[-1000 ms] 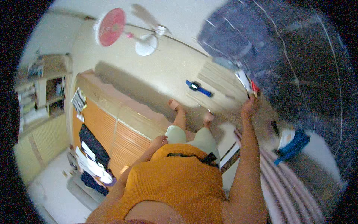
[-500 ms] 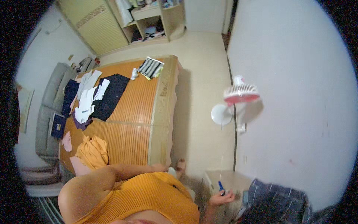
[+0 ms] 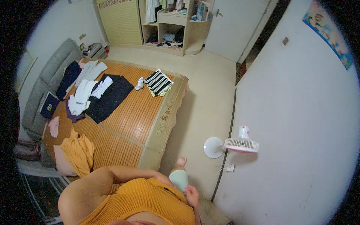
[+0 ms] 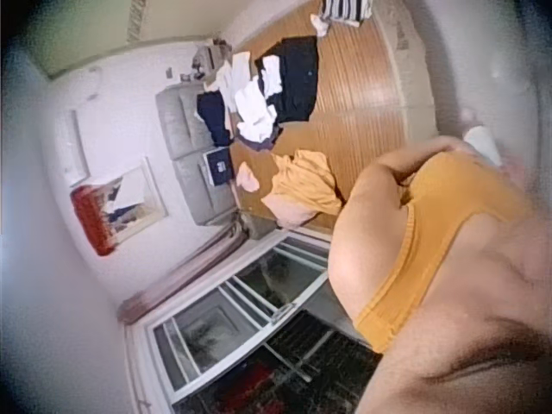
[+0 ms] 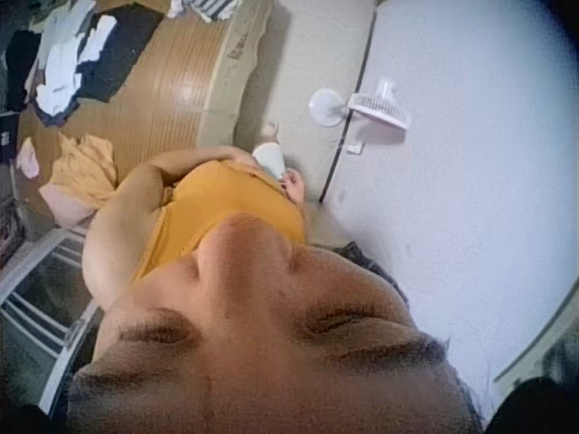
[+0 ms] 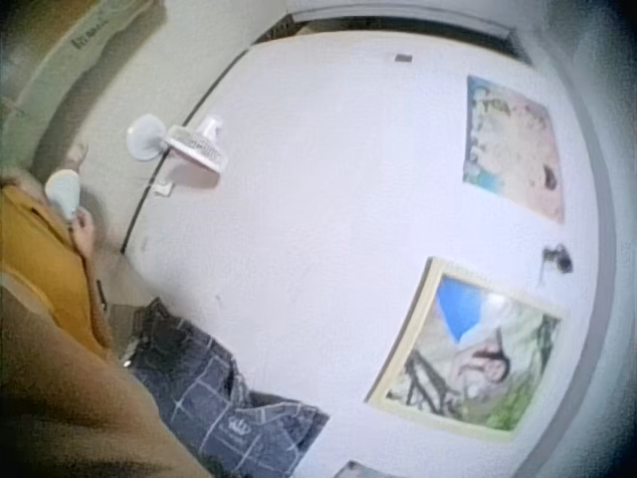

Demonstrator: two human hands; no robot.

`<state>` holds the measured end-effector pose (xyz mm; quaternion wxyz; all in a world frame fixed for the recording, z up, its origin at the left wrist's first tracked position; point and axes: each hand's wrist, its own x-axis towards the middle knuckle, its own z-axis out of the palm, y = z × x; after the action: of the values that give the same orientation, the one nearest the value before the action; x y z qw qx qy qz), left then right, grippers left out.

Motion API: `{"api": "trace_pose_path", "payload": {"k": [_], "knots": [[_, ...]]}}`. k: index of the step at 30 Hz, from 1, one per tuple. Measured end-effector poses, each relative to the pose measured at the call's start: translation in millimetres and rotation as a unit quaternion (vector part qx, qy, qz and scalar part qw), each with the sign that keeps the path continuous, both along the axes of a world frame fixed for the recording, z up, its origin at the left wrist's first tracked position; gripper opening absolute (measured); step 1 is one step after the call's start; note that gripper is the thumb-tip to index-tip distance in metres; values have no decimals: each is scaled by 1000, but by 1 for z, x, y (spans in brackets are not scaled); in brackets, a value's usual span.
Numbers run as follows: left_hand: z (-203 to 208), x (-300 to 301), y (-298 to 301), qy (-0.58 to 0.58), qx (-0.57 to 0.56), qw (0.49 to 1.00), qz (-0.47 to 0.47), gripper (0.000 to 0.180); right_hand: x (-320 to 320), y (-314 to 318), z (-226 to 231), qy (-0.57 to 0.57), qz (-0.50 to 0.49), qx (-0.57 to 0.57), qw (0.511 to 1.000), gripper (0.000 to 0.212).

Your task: The person takes items from a desk drawer and organizes them into black and blue bags, puts a blue bag on a desk, and then retrieves a dark shirt from a wardrobe and lays it flat on a bed.

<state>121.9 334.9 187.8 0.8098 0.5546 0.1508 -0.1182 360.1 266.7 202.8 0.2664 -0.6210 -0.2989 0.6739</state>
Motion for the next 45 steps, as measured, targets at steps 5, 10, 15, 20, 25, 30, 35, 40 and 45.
{"api": "trace_pose_path", "payload": {"k": [5, 10, 15, 20, 25, 30, 35, 40, 45], "knots": [[55, -18, 97, 127, -267, 940, 169, 52, 21, 94, -50, 21, 190, 76, 979, 32], [73, -57, 212, 84, -35, 963, 253, 35, -14, 279, -1, 46, 311, -1, 949, 35], [46, -82, 277, 157, 54, 938, 306, 20, -66, 401, 54, -10, 480, -18, 877, 34], [39, -92, 327, 102, 136, 870, 463, 26, -93, 491, 72, -3, 548, 50, 835, 33], [57, -119, 418, 188, 134, 825, 516, 33, -111, 584, 71, 15, 471, 11, 882, 31], [47, -147, 556, 111, 253, 825, 494, 36, -100, 685, 36, -29, 381, 45, 923, 27], [69, -149, 685, 180, 296, 876, 334, 33, -109, 759, 44, -150, 318, 127, 927, 25], [90, -126, 765, 164, 355, 889, 239, 33, -117, 799, 51, -179, 322, 95, 925, 28], [79, -110, 822, 163, 298, 921, 190, 39, -97, 870, 58, -216, 291, -50, 931, 27]]}}
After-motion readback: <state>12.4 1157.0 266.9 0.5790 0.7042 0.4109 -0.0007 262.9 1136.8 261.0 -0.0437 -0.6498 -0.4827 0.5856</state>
